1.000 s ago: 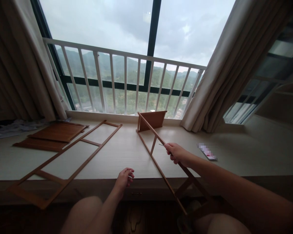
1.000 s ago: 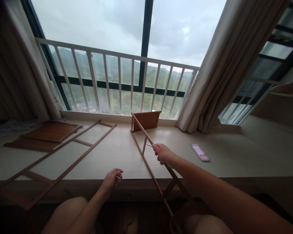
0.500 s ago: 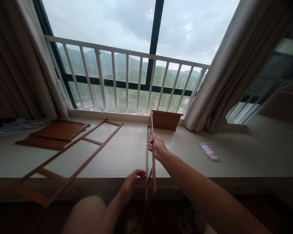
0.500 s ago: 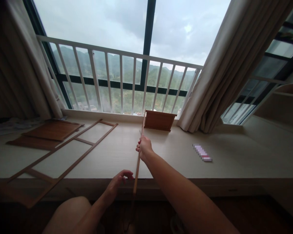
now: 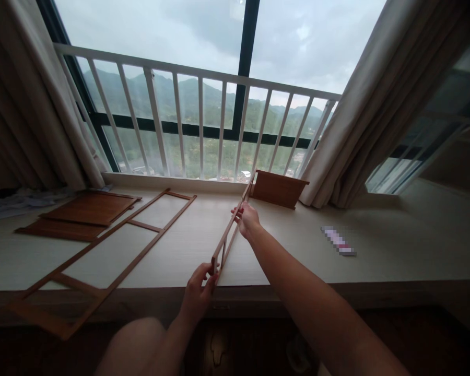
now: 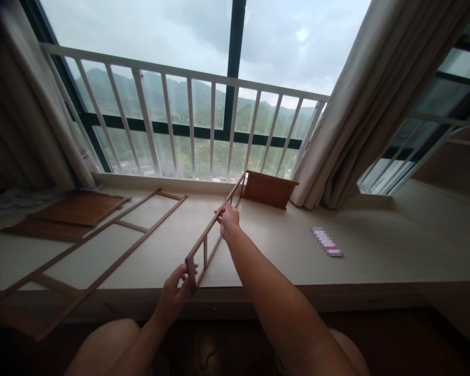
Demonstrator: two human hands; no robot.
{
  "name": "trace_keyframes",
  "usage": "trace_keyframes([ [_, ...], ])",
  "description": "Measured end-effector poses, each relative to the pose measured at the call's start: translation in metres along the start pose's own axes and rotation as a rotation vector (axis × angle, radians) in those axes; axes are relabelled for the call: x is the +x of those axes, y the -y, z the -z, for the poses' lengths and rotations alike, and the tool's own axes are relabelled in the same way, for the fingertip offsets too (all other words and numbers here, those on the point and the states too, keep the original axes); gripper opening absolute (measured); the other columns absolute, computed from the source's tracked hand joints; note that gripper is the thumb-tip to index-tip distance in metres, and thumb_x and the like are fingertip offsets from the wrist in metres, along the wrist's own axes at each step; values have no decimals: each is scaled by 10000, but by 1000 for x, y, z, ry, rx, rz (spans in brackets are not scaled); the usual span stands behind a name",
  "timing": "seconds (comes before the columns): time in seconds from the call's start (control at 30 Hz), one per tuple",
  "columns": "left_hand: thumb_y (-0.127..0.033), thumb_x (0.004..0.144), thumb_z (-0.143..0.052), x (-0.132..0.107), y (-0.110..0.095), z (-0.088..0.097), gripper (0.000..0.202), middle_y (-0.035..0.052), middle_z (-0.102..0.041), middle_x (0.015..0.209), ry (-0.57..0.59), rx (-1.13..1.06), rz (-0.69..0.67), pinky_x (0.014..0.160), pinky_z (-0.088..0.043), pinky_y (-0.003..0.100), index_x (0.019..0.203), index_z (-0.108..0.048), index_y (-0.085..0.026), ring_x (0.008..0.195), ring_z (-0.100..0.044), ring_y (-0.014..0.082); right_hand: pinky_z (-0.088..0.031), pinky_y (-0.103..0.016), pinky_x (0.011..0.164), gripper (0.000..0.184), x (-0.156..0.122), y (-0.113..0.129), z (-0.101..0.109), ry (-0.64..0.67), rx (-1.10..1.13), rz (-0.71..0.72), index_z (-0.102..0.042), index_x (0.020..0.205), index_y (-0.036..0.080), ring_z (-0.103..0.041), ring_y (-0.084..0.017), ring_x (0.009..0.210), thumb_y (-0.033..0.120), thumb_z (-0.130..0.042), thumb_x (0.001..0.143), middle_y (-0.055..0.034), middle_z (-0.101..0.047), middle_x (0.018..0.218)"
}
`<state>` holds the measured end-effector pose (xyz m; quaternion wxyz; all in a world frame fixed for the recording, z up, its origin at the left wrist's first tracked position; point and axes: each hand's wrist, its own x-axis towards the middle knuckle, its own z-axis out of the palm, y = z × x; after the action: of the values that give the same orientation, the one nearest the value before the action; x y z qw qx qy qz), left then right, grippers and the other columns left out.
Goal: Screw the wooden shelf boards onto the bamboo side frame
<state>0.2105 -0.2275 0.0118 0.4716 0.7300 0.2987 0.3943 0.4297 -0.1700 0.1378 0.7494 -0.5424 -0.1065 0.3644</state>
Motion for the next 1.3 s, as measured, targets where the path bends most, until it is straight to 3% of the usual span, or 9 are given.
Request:
trace_keyframes([
  [0.2,-442,962,-444,13,8,10,348,73,-707,980,-226,37,64,889,-488,342,1122,-630,-195,952,-662,211,-521,-263,692,353,-7,-26,68,13,-87,116,-480,684,190,-646,-171,873,472,-574,874,-53,-662,958],
  [0.4,-438,966,-442,17,5,15,326,55,-712,945,-273,74,80,885,-495,327,1073,-640,-202,913,-675,195,-556,-314,734,440,-36,-72,159,20,-191,123,-555,681,177,-654,-227,911,592,-687,747,-83,-681,923],
  [0.53,-442,976,-431,19,4,13,331,56,-720,938,-287,96,83,879,-505,326,1063,-641,-201,907,-682,193,-567,-328,709,504,-50,-102,202,-8,-231,87,-540,624,174,-652,-233,858,641,-714,704,-88,-679,853],
  [0.7,-464,987,-405,30,10,6,394,84,-714,1109,-299,133,66,952,-497,359,1196,-630,-217,1026,-670,208,-560,-316,728,507,-53,-128,222,-33,-233,94,-518,628,185,-641,-198,792,654,-669,747,-52,-661,797],
  [0.9,-532,981,-357,31,16,8,497,114,-641,1242,-336,256,14,1066,-426,417,1256,-629,-219,1206,-573,244,-534,-315,770,468,-52,-136,211,98,-386,164,-566,677,180,-642,-205,845,612,-579,856,-68,-684,887],
  [1.0,-519,985,-353,26,17,31,493,105,-649,1206,-378,339,44,1038,-447,412,1278,-617,-221,1161,-587,231,-526,-319,769,433,-51,-136,207,142,-460,219,-651,856,173,-650,-207,872,577,-505,909,-80,-692,963],
  [1.1,-478,937,-502,18,24,77,374,84,-669,1137,-460,448,119,1039,-450,416,1127,-696,-222,1113,-602,234,-532,-323,763,398,-49,-137,204,154,-412,224,-652,994,176,-661,-217,927,525,-474,925,-89,-691,1047],
  [1.23,-392,935,-536,-5,42,153,287,94,-659,1068,-724,595,272,982,-491,434,1004,-699,-166,1038,-614,223,-543,-345,808,298,-47,-144,198,188,-354,180,-638,1000,179,-671,-223,961,413,-492,888,-88,-689,1089],
  [1.3,-369,933,-576,-21,51,183,297,95,-625,1185,-883,668,350,971,-501,452,1116,-640,-144,1096,-599,216,-546,-355,805,264,-47,-149,194,194,-348,146,-639,966,172,-683,-221,901,368,-511,844,-81,-700,1021],
])
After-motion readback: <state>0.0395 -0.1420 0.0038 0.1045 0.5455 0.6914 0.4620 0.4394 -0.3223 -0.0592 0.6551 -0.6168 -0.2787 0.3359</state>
